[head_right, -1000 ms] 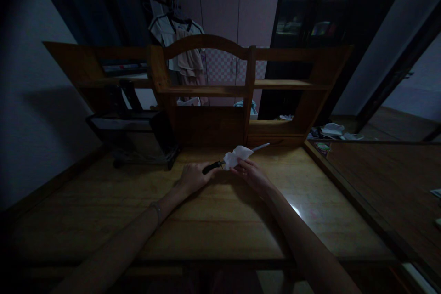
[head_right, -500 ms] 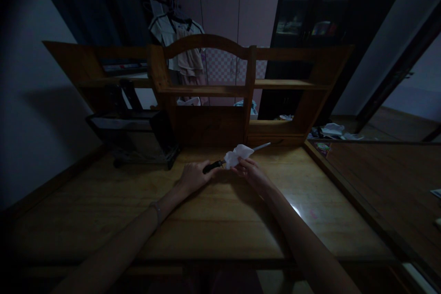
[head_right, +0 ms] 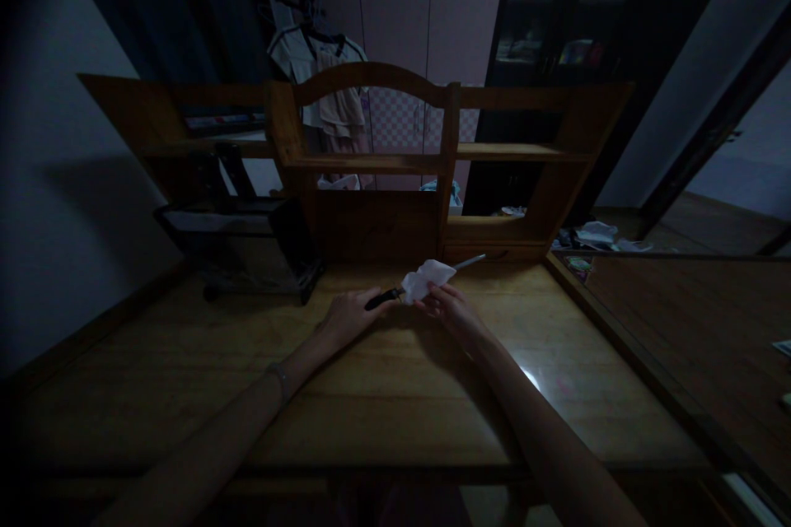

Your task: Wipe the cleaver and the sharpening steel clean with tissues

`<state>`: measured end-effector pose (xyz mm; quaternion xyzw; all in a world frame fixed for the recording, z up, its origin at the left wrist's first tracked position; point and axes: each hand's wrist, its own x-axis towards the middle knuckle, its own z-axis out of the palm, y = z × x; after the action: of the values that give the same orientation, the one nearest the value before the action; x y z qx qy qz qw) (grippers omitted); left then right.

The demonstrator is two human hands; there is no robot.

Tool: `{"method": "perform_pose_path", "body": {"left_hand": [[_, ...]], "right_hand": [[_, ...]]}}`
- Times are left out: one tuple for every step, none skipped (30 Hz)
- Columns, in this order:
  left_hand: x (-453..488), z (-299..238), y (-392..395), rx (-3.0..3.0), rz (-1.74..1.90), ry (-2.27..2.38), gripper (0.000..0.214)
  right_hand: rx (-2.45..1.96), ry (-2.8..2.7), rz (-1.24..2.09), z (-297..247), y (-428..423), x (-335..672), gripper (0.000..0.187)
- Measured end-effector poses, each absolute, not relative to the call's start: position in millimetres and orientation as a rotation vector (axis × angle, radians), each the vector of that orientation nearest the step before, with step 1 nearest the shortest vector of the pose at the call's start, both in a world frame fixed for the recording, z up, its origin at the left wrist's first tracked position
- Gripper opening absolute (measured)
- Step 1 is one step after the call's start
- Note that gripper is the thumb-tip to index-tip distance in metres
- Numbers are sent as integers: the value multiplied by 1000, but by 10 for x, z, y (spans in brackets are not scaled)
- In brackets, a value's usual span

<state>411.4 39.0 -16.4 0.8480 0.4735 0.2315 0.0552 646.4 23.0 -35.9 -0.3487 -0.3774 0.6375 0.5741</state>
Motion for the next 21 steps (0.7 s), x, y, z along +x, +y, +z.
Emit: {"method": "perform_pose_path", "body": {"left_hand": [[4112, -170, 398, 2574, 707, 1443, 52], [4110, -175, 405, 2577, 713, 1456, 52], [4110, -179, 410, 2583, 720, 1472, 53], [4111, -184, 412, 2593, 728, 1490, 55], [4113, -188, 412, 2604, 738, 1509, 56], [4117, -192, 410, 2615, 753, 1524, 58], [4122, -196, 405, 2622, 773, 1536, 58], [4128, -201, 400, 2625, 794, 1544, 59], [4134, -207, 395, 2625, 816, 1545, 59], [4140, -213, 390, 2620, 834, 1541, 58], [4144, -220, 387, 2612, 849, 1533, 58], [4147, -227, 385, 2601, 863, 1521, 57], [4149, -233, 385, 2587, 876, 1503, 56], [4148, -240, 388, 2570, 886, 1478, 55], [4147, -245, 392, 2549, 891, 1449, 53], [4146, -248, 397, 2526, 893, 1418, 52], [4145, -249, 402, 2501, 893, 1381, 50], [4144, -248, 405, 2475, 887, 1340, 49], [4145, -245, 407, 2446, 883, 1300, 49], [4147, -241, 406, 2413, 885, 1262, 49], [4151, -236, 403, 2377, 892, 1226, 49]], "right_hand": [[-815, -891, 1491, -349, 221, 6459, 21], [-816, -898, 1489, -336, 211, 6454, 21], [-818, -908, 1485, -321, 201, 6450, 21], [-818, -920, 1478, -303, 191, 6445, 22], [-815, -933, 1468, -282, 180, 6441, 23], [-807, -950, 1455, -261, 170, 6437, 24], [-793, -968, 1439, -238, 160, 6433, 25], [-777, -984, 1426, -216, 149, 6429, 26], [-759, -997, 1418, -194, 138, 6425, 27], [-742, -1010, 1418, -174, 125, 6421, 27], [-726, -1022, 1423, -155, 112, 6419, 27], [-714, -1033, 1432, -139, 97, 6417, 27], [-707, -1048, 1445, -125, 83, 6416, 27], [-705, -1067, 1456, -115, 69, 6416, 27], [-704, -1085, 1463, -108, 56, 6417, 27], [-704, -1100, 1469, -106, 45, 6417, 27], [-704, -1114, 1477, -107, 38, 6417, 27], [-705, -1125, 1485, -111, 33, 6416, 27], [-706, -1132, 1491, -117, 31, 6415, 27], [-707, -1136, 1496, -124, 32, 6412, 27], [-709, -1142, 1502, -131, 34, 6408, 27]]}}
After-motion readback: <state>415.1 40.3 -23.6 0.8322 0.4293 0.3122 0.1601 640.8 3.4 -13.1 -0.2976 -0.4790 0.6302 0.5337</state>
